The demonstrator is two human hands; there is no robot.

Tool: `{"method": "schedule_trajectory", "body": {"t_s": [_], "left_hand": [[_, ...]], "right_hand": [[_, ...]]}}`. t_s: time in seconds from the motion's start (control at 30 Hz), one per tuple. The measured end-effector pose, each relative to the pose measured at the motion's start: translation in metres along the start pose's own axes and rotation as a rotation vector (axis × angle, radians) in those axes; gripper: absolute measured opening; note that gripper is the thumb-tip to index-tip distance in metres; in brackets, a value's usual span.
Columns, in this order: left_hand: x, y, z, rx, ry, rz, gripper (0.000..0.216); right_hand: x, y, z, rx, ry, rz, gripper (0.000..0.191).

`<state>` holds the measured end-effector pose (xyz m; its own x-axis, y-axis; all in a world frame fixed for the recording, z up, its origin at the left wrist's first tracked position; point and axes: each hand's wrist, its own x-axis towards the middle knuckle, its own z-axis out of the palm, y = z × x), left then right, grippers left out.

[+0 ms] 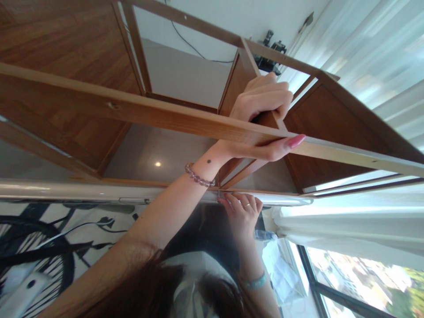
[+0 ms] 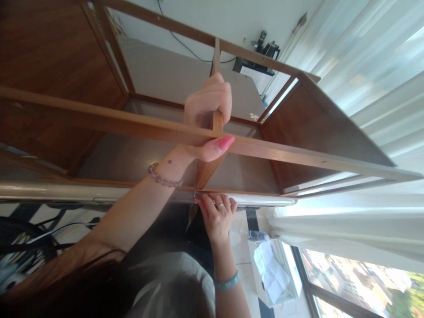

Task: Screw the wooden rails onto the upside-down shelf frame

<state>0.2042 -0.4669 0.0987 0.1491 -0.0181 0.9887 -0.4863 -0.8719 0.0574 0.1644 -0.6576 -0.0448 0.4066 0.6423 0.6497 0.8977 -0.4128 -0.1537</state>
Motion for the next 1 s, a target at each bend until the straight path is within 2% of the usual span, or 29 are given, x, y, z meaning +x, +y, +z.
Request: {"method": "schedule_trajectory", "body": {"t_s": [0.13,0.23,0.37,0.47,0.53,0.6,0.73,0.8,1.0], "left_hand": [[0.003,0.004,-0.002,-0.015,0.009,-0.043,0.053],[0.002,0.005,-0.002,-0.01,-0.017,-0.05,0.055],[0.002,0.003,-0.001,-0.017,0.02,-0.031,0.054],[0.003,0.002,-0.001,-0.04,0.063,-0.021,0.053],[0.002,0.001,-0.001,-0.013,0.018,-0.01,0.051],[0.001,-0.001,0.001,0.001,-0.019,0.003,0.049],[0.0,-0.003,0.003,-0.043,0.031,-0.009,0.049],[-0.001,-0.003,0.003,-0.003,-0.012,-0.007,0.048],[0.0,0.007,-0.002,0.201,-0.095,-0.069,0.058]], "right_hand": [[0.0,-0.009,0.0,-0.098,0.085,0.068,0.016],[-0.004,-0.018,0.002,-0.148,0.146,0.109,0.011],[-0.006,-0.02,0.003,-0.078,0.053,0.044,0.007],[-0.004,-0.021,0.003,-0.063,-0.023,0.044,0.018],[-0.002,-0.026,0.003,-0.078,-0.063,0.077,0.024],[-0.001,-0.033,0.003,-0.062,-0.101,0.146,0.027],[0.001,-0.047,0.005,0.174,-0.189,0.445,0.028],[0.001,-0.05,0.006,0.211,-0.209,0.528,0.03],[-0.002,-0.044,0.008,-0.009,-0.205,0.351,0.032]]}}
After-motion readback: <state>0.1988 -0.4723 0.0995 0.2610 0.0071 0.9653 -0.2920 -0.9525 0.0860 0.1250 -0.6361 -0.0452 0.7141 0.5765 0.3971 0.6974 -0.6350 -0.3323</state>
